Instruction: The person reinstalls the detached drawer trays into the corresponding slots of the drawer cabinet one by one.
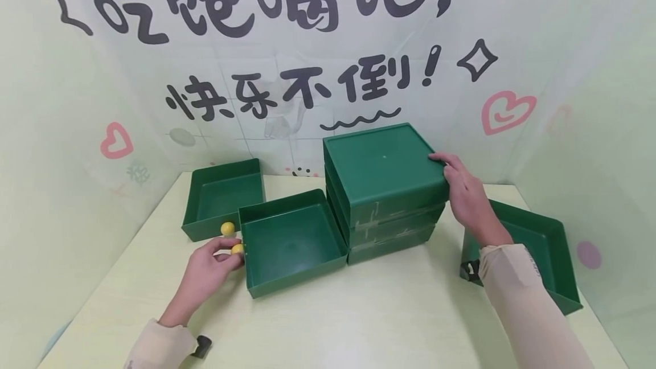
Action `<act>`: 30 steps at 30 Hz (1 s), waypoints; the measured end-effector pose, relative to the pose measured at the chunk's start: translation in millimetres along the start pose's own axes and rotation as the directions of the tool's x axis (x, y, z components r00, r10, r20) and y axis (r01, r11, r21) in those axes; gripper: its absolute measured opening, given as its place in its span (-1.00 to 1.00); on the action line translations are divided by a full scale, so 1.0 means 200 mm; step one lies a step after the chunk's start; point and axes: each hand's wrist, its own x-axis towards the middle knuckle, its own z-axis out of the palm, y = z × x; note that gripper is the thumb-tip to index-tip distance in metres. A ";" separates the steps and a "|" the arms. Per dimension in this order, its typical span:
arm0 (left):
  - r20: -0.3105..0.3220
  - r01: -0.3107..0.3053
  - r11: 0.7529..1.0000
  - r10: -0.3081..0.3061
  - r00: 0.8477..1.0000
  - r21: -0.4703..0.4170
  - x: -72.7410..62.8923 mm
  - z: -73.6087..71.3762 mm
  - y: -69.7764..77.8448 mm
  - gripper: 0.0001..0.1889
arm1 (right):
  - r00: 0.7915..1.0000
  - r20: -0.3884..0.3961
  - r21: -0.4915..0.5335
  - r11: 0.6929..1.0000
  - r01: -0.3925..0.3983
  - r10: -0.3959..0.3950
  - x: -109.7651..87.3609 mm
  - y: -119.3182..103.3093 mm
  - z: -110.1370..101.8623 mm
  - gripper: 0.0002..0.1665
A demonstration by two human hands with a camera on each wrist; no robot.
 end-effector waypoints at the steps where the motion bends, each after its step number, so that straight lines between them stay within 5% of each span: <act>1: 0.000 0.000 1.000 0.000 1.000 0.001 0.00 0.00 0.00 -0.68 | 1.000 0.001 0.001 1.000 -0.003 0.003 0.00 0.00 0.00 -0.37; 30: 0.009 -0.005 1.000 0.005 1.000 0.019 0.04 0.08 0.01 -0.68 | 0.999 0.017 0.029 0.999 -0.031 0.031 0.02 0.03 -0.04 -0.35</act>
